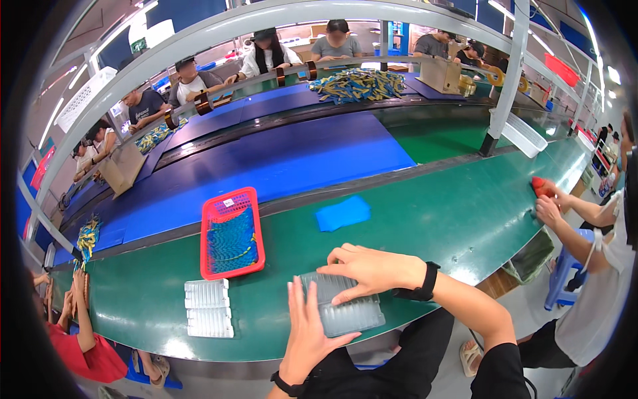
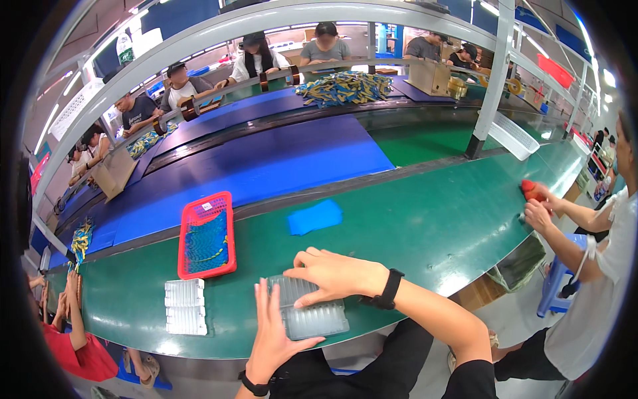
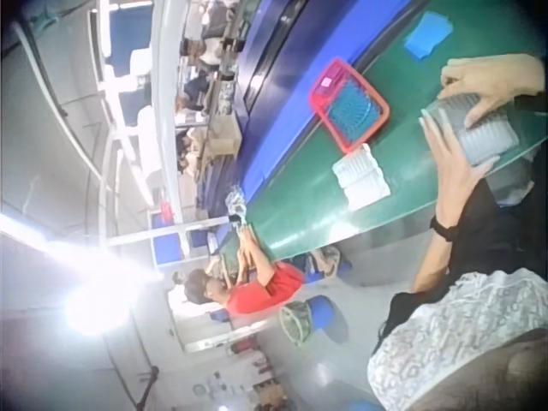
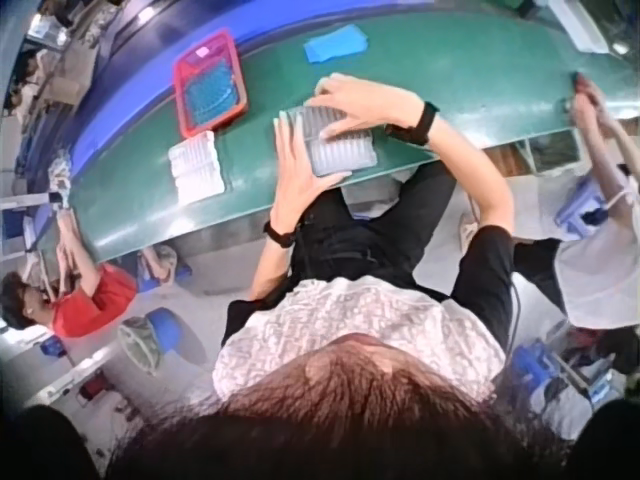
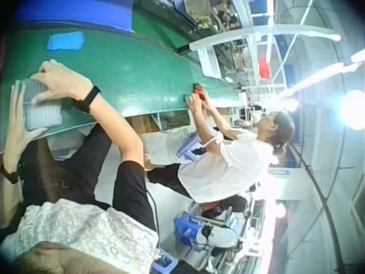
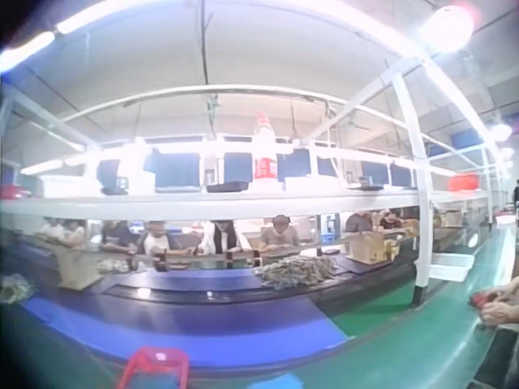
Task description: Placing small green components into plastic trays on an assembly line.
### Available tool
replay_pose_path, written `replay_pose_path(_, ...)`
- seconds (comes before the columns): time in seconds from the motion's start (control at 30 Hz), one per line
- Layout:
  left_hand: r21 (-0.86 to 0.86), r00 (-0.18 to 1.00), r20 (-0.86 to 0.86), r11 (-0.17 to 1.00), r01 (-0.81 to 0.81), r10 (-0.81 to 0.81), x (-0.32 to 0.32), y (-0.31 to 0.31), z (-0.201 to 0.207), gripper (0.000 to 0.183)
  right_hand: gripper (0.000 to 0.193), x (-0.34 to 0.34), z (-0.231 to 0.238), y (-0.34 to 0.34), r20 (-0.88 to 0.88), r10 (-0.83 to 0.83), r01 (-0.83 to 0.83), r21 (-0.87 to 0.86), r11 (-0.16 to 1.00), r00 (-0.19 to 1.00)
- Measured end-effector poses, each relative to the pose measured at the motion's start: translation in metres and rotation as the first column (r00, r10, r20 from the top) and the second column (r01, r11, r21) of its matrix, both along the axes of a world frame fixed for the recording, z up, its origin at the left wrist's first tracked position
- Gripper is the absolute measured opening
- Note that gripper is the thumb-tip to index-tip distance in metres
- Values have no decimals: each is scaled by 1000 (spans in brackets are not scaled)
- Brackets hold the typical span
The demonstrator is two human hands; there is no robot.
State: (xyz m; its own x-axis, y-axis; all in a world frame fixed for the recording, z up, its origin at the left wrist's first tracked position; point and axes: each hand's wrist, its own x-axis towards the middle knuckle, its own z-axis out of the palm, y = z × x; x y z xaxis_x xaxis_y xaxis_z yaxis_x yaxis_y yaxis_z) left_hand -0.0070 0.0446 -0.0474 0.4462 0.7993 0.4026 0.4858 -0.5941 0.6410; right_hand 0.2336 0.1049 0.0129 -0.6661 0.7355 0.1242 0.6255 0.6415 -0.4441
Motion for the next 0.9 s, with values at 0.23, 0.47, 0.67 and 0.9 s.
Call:
replay_pose_path(0.23, 77, 983, -184, 997, 16, -2, 0, 2, -5, 124, 42, 25, 0, 41, -99, -57, 49, -79, 996, 993)
replay_pose_path(0.47, 70, 989, -141, 996, 48, -37, 6, 4, -3, 118, 49, 75, -36, 109, 119, -356, 338, 151, 929, 927)
replay_pose_path(0.67, 6, 995, -102, 1000, -3, 4, -9, 1, -1, 124, 50, 46, -38, 117, 312, -323, 227, 306, 924, 894)
replay_pose_path(0.9, -142, 936, 351, 988, 63, -9, -16, 7, -5, 92, 47, 55, -20, 118, 371, -330, 249, 250, 936, 868)
